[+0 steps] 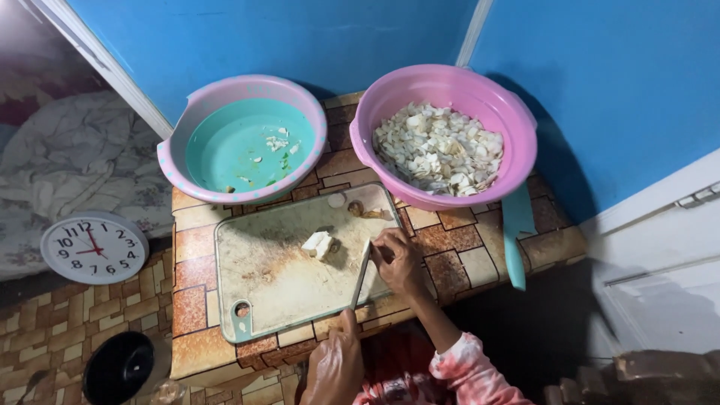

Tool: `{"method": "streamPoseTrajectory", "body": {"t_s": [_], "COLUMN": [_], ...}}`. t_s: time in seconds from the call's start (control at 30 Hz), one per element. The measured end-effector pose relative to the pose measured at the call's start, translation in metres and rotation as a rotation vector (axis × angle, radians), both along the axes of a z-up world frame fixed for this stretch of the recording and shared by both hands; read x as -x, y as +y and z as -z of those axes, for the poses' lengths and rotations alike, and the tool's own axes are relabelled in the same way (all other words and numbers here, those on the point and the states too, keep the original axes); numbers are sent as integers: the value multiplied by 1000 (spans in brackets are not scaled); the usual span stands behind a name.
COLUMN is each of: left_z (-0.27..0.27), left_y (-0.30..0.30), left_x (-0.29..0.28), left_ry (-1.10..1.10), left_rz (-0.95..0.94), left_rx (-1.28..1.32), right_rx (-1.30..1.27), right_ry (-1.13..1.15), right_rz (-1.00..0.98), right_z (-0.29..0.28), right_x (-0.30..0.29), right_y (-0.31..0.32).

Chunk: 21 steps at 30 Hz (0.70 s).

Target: Dicing cloves of garlic on a wooden cutting board using a knife.

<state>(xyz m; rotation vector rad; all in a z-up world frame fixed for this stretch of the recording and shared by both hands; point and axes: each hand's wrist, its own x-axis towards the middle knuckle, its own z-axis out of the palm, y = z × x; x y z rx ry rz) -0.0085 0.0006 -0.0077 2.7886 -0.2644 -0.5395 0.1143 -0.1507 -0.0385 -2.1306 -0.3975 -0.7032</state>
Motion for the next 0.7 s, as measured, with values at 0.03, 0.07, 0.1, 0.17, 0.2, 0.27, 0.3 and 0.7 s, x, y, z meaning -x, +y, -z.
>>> {"method": "streamPoseTrajectory", "body": {"t_s": [0.03,0.07,0.1,0.17,0.2,0.27,0.3,0.7], "left_z": [-1,-2,-4,-1,-1,13,19,-10], "left_y": [0,-1,-1,-2,-2,-2,-3,0], "left_x": [-1,-2,-5,-11,-15,-19,-20,-18], "left_ry": [8,6,2,35,63,-33,-129,128], "left_rz": [-5,5,17,-6,-27,5,38,-73], "left_rx": [3,-5,-12,2,13,8,1,183], "right_rx": [3,3,3,0,-6,2,8,-17], "right_ry": [8,17,24,36,42,39,37,62], "right_rz": [-5,-3,0,-2,-3,-2,-2,-42], "right_z": [1,2,3,-3,-7,-8,-9,-8], "right_x": [0,0,-1,0,1,0,1,1], "right_y": [0,0,0,1,2,2,2,1]}}
